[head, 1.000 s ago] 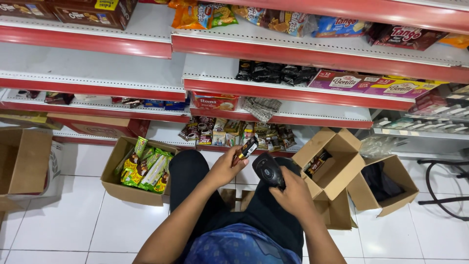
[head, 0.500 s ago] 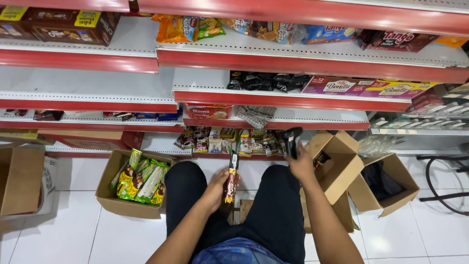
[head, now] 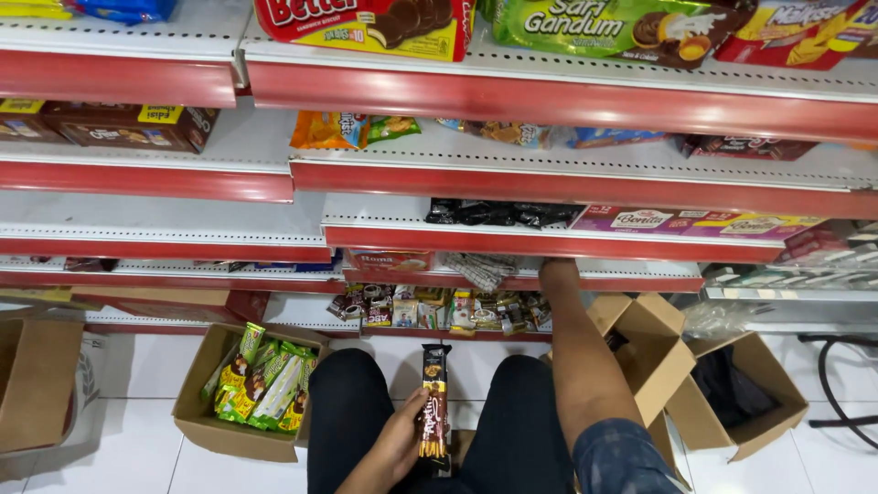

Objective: The person sits on the floor in front of a snack shelf and restocks packaged snack bars and wafer packs, taking items from open cardboard boxes on the floor and placing them onto the lower shelf rows. They occasionally wipe the shelf surface with a cloth and handle a small black handheld device between placements.

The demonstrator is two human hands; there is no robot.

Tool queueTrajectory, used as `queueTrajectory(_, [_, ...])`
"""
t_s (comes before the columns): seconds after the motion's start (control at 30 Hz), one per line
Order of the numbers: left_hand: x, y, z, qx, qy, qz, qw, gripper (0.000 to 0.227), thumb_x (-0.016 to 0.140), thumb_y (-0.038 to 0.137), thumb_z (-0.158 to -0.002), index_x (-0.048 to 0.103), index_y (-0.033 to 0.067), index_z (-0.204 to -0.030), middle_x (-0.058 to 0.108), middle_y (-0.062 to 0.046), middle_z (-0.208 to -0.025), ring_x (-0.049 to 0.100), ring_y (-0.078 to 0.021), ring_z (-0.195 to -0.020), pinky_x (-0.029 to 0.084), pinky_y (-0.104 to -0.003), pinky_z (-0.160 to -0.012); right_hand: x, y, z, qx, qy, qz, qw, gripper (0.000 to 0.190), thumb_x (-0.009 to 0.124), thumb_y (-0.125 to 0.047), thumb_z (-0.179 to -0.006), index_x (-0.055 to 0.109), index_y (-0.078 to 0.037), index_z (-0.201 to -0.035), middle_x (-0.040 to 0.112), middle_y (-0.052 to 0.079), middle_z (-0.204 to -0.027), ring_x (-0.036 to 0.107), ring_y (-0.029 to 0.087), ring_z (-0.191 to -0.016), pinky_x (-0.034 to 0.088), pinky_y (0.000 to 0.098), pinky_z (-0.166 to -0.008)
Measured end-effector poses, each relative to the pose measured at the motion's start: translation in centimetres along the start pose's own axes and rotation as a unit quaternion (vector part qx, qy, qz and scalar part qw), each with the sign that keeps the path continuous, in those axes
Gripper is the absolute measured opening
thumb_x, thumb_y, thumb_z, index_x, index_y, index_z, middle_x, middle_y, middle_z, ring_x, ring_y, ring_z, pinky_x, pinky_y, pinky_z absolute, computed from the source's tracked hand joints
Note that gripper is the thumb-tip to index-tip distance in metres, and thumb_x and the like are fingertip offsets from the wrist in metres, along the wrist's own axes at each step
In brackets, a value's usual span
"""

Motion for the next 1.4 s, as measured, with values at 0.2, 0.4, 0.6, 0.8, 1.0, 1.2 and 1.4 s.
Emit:
queueTrajectory(0.2, [1.3, 2.5, 1.4, 0.008, 0.026, 0.02, 0.999, 0.041, 0.053, 0.024, -0.103, 0.055, 0.0108, -0.141, 0.07, -0.006, -0.098, 0.069, -0.0147, -0.085, 0.059, -0.033, -0.079, 6.8, 3.8, -5.1, -0.218, 0.169, 0.081, 0.958, 0.042, 0.056, -0.018, -0.094, 0.065, -0.002, -0.132, 0.065, 0.021, -0.135, 0.061, 0.037, -0.12, 0.045, 0.0392, -0.102])
queueTrajectory(0.4, [3.5, 5.9, 2.3, 0.051, 0.036, -0.088, 0.994, 0.041, 0.061, 0.025, -0.098, 0.057, 0.0113, -0.136, 0.071, -0.003, -0.101, 0.069, -0.0141, -0.09, 0.06, -0.034, -0.083, -7.5, -7.1, 4.7, -0.079, 0.05, 0.073, 0.993, 0.028, 0.071, -0.029, -0.087, 0.077, -0.009, -0.106, 0.072, 0.013, -0.121, 0.059, 0.033, -0.12, 0.038, 0.0439, -0.111])
queueTrajectory(0.6, [4.2, 8.2, 1.1, 0.101, 0.026, -0.127, 0.986, 0.042, 0.069, 0.03, -0.095, 0.059, 0.0105, -0.131, 0.069, -0.001, -0.105, 0.067, -0.0137, -0.093, 0.056, -0.034, -0.085, -7.0, -15.3, 23.5, 0.023, -0.325, -0.329, 0.886, 0.042, 0.065, -0.038, -0.094, 0.069, -0.013, -0.128, 0.078, 0.01, -0.114, 0.074, 0.023, -0.102, 0.06, 0.0399, -0.087])
queueTrajectory(0.8, [6.8, 10.5, 2.4, 0.216, -0.027, -0.109, 0.97, 0.048, 0.072, 0.027, -0.093, 0.054, 0.0066, -0.132, 0.07, -0.006, -0.111, 0.069, -0.0173, -0.1, 0.056, -0.037, -0.091, -11.3, -21.3, 34.3, 0.085, -0.376, -0.511, 0.768, 0.052, 0.077, -0.019, -0.088, 0.061, -0.006, -0.135, 0.075, 0.013, -0.11, 0.073, 0.018, -0.094, 0.063, 0.0341, -0.083])
queueTrajectory(1.0, [8.8, 13.5, 6.5, 0.24, -0.038, -0.088, 0.966, 0.051, 0.069, 0.03, -0.089, 0.049, 0.012, -0.133, 0.07, -0.007, -0.116, 0.07, -0.0209, -0.103, 0.055, -0.044, -0.088, -14.5, -20.1, 32.3, 0.059, -0.321, -0.555, 0.766, 0.05, 0.078, -0.013, -0.087, 0.063, 0.003, -0.131, 0.071, 0.008, -0.106, 0.074, 0.016, -0.091, 0.066, 0.0342, -0.076])
queueTrajectory(1.2, [7.0, 18.3, 10.2, 0.291, -0.006, -0.145, 0.946, 0.065, 0.065, 0.046, -0.09, 0.053, 0.0095, -0.143, 0.074, -0.014, -0.117, 0.066, -0.0283, -0.11, 0.055, -0.045, -0.092, -23.7, -20.6, 28.3, 0.0, -0.242, -0.393, 0.887, 0.054, 0.078, -0.019, -0.09, 0.065, -0.011, -0.141, 0.072, 0.018, -0.094, 0.058, 0.018, -0.071, 0.049, 0.0308, -0.061])
queueTrajectory(1.4, [7.9, 14.4, 8.9, 0.201, -0.088, -0.447, 0.867, 0.064, 0.074, 0.033, -0.086, 0.054, 0.015, -0.144, 0.072, 0.0, -0.127, 0.068, -0.0175, -0.116, 0.057, -0.039, -0.096, -22.7, -20.6, 23.5, -0.021, -0.243, -0.464, 0.852, 0.055, 0.079, -0.019, -0.088, 0.058, 0.002, -0.134, 0.076, 0.017, -0.103, 0.076, 0.019, -0.081, 0.066, 0.0312, -0.066])
Point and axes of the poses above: each hand's wrist, its own z-axis away from the middle knuckle, its own x-axis out of the palm, y = z × x, the point moved 9 cm from there along -z, towards the middle knuckle
